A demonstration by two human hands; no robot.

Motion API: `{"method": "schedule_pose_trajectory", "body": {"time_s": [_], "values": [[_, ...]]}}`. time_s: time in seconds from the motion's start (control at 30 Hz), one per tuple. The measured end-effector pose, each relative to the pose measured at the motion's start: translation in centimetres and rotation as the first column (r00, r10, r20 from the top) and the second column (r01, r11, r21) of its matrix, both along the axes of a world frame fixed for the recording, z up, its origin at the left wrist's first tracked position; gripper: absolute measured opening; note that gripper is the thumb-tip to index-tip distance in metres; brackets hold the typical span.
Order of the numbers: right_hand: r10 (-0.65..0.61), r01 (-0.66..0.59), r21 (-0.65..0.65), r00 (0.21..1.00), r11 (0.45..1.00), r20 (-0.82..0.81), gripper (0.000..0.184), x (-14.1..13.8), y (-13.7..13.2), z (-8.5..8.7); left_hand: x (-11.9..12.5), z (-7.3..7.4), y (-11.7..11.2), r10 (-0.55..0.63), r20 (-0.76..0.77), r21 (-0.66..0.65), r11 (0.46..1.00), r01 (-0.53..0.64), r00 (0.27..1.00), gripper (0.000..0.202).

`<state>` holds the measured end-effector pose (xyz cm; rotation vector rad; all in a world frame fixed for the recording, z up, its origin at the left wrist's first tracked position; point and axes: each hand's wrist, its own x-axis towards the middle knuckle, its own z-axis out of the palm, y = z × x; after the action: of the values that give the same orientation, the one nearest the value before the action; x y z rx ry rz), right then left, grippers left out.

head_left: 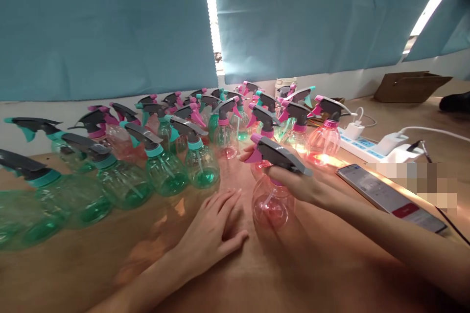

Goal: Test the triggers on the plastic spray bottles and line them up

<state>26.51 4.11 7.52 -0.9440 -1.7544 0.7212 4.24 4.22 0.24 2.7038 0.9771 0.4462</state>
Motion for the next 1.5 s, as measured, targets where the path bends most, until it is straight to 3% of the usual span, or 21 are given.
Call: {"method": "schedule_pose_trajectory", "body": {"time_s": [0.2, 0.5, 0.73, 0.93, 1.5], "values": [[-0.017, 0.018, -0.027, 1.000, 0.999, 0.014, 0.047, -0.1, 0.5, -0.1, -0.6, -0.5, 0.1, 0.060, -0.085, 0.033, 0.998, -0.057, 0.995, 0.055], [0.000, 0.000, -0.004, 1.000, 1.000, 0.010, 0.012, 0.4, 0.6, -0.5, -0.5, -0.6, 0.1, 0.059, -0.132, 0.058, 0.997, -0.052, 0.989, 0.054], [0.059, -0.059, 0.024, 0.998, 0.998, -0.030, 0.016, 0.5, 0.3, 0.1, -0.5, -0.4, 0.1, 0.044, -0.163, 0.068, 0.997, -0.033, 0.986, 0.054], [0.082, -0.086, -0.055, 0.995, 0.995, -0.064, 0.007, 0.6, 0.4, 0.0, -0.4, -0.5, 0.3, 0.039, -0.159, 0.076, 0.997, -0.027, 0.986, 0.051], [0.057, -0.057, -0.008, 0.996, 0.998, -0.067, 0.024, 0.5, 0.9, -1.0, -0.4, -0.6, 0.4, 0.039, -0.140, 0.098, 0.995, -0.025, 0.989, 0.050]]}}
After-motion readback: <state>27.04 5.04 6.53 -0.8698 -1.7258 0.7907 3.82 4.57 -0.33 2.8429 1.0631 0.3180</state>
